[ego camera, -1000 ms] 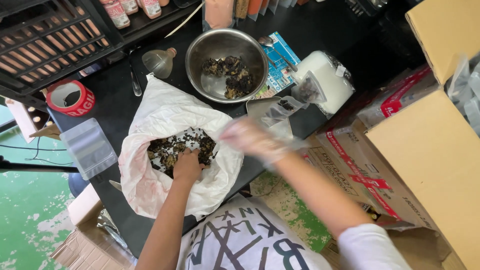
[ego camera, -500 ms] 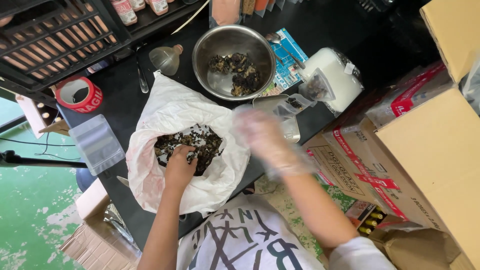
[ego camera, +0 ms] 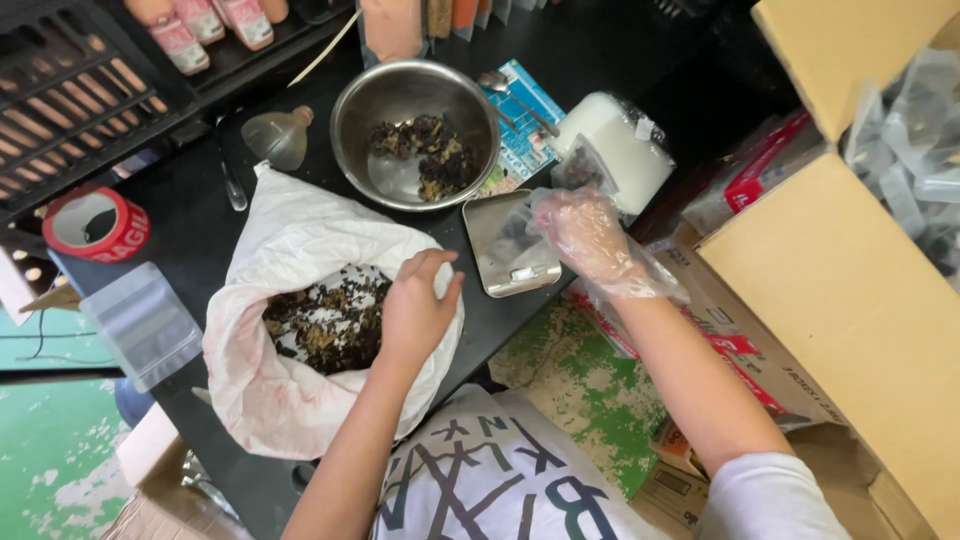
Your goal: The person repeatedly scoops dark dried food from a large white bag into small clear plastic bags, places each bag on a digital scale to check weight, and then sets the filled bags aside. The process is repeated multiple times throughout the clip.
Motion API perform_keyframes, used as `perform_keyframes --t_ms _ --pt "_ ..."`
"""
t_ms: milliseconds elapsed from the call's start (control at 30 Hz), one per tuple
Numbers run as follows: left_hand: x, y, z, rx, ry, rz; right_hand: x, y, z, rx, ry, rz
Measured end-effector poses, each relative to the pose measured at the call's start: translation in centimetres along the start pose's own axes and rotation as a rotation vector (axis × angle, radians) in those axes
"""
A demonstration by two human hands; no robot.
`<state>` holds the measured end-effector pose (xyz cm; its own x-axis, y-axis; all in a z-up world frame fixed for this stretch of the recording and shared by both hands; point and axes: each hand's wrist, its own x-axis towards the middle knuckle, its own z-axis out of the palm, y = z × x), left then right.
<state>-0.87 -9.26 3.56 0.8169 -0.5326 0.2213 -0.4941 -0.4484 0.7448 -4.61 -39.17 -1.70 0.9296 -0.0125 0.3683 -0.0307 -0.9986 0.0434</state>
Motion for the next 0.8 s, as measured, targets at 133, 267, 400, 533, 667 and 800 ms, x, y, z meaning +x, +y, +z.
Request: perform_keyframes --t_ms 133,267,400,533,667,800 --pt "1.2 3.0 0.3 -0.144 -0.112 -0.043 2.1 -5.9 -15.9 0.24 -0.359 0.078" --pt "-1.5 3.8 1.9 -0.65 -0.501 -0.27 4.7 -9.7 -24.5 0.524 -0.831 0.281" --pt "-5.4 4.0 3.1 -1.031 -0.488 -0.479 5.9 -9.7 -25.1 0.666 -1.088 0.216" --pt "-6.8 4.6 1.2 -1.101 -0.534 -0.478 6.0 -11.2 -23.9 0.7 -1.227 0.057" --pt "-8.4 2.1 2.3 -1.065 -0.51 -0.466 5.9 -12.6 -22.7 0.832 -1.269 0.041" --pt "-8.0 2.1 1.3 -0.958 -0.545 -0.433 4.4 -10.7 -18.5 0.668 -1.308 -0.083"
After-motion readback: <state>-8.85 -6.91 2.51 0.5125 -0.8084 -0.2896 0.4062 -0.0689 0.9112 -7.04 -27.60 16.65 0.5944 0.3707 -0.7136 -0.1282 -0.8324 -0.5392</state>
